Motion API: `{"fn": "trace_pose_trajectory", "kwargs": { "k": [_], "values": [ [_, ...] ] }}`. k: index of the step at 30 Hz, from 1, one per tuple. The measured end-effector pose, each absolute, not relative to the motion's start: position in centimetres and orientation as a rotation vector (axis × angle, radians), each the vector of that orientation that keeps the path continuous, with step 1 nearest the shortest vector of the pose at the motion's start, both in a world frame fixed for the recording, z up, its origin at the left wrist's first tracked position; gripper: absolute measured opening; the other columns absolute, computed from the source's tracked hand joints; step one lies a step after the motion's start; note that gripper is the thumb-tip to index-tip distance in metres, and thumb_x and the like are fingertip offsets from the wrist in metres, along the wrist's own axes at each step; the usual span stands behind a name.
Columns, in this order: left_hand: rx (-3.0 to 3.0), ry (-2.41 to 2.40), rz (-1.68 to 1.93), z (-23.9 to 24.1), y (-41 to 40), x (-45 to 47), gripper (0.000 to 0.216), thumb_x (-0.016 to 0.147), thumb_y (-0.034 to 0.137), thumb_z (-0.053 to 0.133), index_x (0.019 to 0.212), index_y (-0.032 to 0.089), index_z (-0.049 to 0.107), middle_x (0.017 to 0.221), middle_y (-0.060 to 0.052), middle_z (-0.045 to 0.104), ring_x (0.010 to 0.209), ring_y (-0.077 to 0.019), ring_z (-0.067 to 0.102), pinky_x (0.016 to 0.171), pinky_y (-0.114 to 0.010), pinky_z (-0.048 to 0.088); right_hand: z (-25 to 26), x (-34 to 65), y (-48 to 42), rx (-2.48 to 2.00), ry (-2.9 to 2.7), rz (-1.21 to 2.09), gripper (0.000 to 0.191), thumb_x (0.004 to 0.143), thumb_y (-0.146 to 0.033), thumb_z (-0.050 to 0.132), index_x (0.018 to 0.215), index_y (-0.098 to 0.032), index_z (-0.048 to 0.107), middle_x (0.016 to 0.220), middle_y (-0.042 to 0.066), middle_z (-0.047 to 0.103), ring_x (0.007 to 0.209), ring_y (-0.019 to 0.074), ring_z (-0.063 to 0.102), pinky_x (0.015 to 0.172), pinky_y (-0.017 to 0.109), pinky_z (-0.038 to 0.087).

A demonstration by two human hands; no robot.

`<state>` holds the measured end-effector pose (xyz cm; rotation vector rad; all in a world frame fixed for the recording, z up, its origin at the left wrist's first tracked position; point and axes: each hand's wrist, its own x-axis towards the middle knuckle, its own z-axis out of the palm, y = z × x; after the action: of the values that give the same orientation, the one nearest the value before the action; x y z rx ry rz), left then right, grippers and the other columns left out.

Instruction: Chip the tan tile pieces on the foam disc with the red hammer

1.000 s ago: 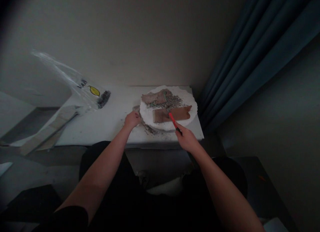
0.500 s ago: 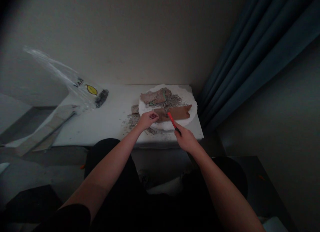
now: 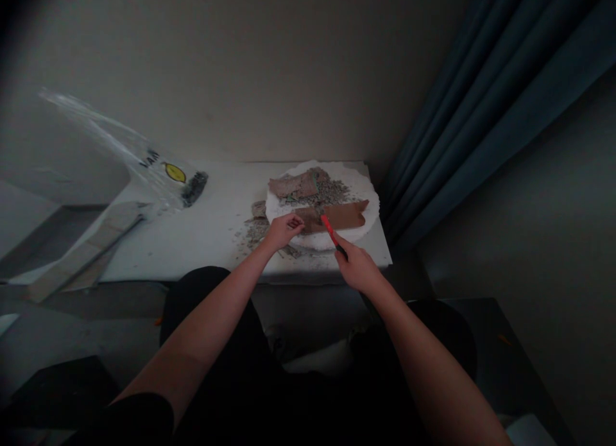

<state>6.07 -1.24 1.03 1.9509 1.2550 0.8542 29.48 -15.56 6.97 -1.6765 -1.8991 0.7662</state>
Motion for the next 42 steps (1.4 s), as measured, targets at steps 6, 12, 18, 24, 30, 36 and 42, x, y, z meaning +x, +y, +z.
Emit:
{"fn": "trace_pose_trajectory", "kwargs": {
  "k": [6,12,18,24,30,36,42],
  "values": [
    [1.989,1.294,0.847,0.9,-1.5,6.2,0.009,0.081,0.024,0.064,0.087,0.018,0.067,0.08,-0.001,0.071,0.073,-0.0138,0.064,0.074,-0.028,0.051,7.0,29.4,-15.6,-1.646,-1.887,0.778,0.061,0.094,-0.023,0.049,0.154,-0.027,0.042,0.135,0.009,0.066,0.119,0.0299,0.063,0.101,0.044,0.047],
    [2.001,1.287,0.855,0.7,-1.6,6.1,0.01,0.082,0.026,0.062,0.088,0.019,0.067,0.081,-0.001,0.072,0.074,-0.014,0.064,0.074,-0.027,0.051,6.8,29.5,-15.6,-1.652,-1.895,0.755,0.06,0.094,-0.024,0.05,0.154,-0.027,0.043,0.133,0.009,0.067,0.118,0.0303,0.063,0.1,0.044,0.048],
    [2.013,1.29,0.85,0.9,-1.8,6.1,0.011,0.083,0.028,0.062,0.087,0.018,0.067,0.079,-0.001,0.071,0.072,-0.0141,0.064,0.073,-0.027,0.049,7.4,29.4,-15.7,-1.704,-1.93,0.751,0.06,0.095,-0.026,0.048,0.155,-0.025,0.04,0.123,0.012,0.071,0.108,0.0308,0.067,0.094,0.044,0.05],
    [2.032,1.284,0.852,1.0,-2.0,6.1,0.011,0.084,0.028,0.062,0.088,0.019,0.066,0.079,-0.001,0.071,0.07,-0.0136,0.063,0.072,-0.027,0.049,7.4,29.3,-15.6,-1.659,-1.905,0.761,0.06,0.094,-0.024,0.048,0.154,-0.026,0.041,0.132,0.01,0.067,0.118,0.0302,0.063,0.099,0.044,0.047],
    [2.042,1.286,0.848,0.9,-2.2,6.4,0.008,0.084,0.024,0.062,0.089,0.019,0.066,0.078,0.0,0.07,0.069,-0.0124,0.062,0.071,-0.025,0.049,8.1,29.1,-16.0,-1.641,-1.881,0.777,0.059,0.094,-0.025,0.048,0.153,-0.025,0.044,0.122,0.01,0.072,0.11,0.0289,0.067,0.095,0.042,0.049],
    [1.927,1.29,0.941,0.5,-2.4,6.7,0.034,0.081,0.023,0.067,0.112,0.019,0.054,0.086,-0.001,0.071,0.07,-0.0121,0.063,0.069,-0.025,0.048,10.0,28.1,-17.4,-1.522,-1.815,0.833,0.059,0.097,-0.03,0.047,0.155,-0.023,0.039,0.122,0.01,0.071,0.096,0.0246,0.07,0.09,0.04,0.052],
    [1.886,1.293,0.967,0.2,-2.5,6.8,0.045,0.08,0.022,0.068,0.119,0.02,0.046,0.084,0.0,0.07,0.071,-0.0115,0.063,0.069,-0.025,0.047,10.7,27.3,-17.7,-1.52,-1.84,0.872,0.058,0.096,-0.027,0.047,0.153,-0.023,0.043,0.12,0.01,0.072,0.103,0.0257,0.068,0.094,0.042,0.051]
  ]
}}
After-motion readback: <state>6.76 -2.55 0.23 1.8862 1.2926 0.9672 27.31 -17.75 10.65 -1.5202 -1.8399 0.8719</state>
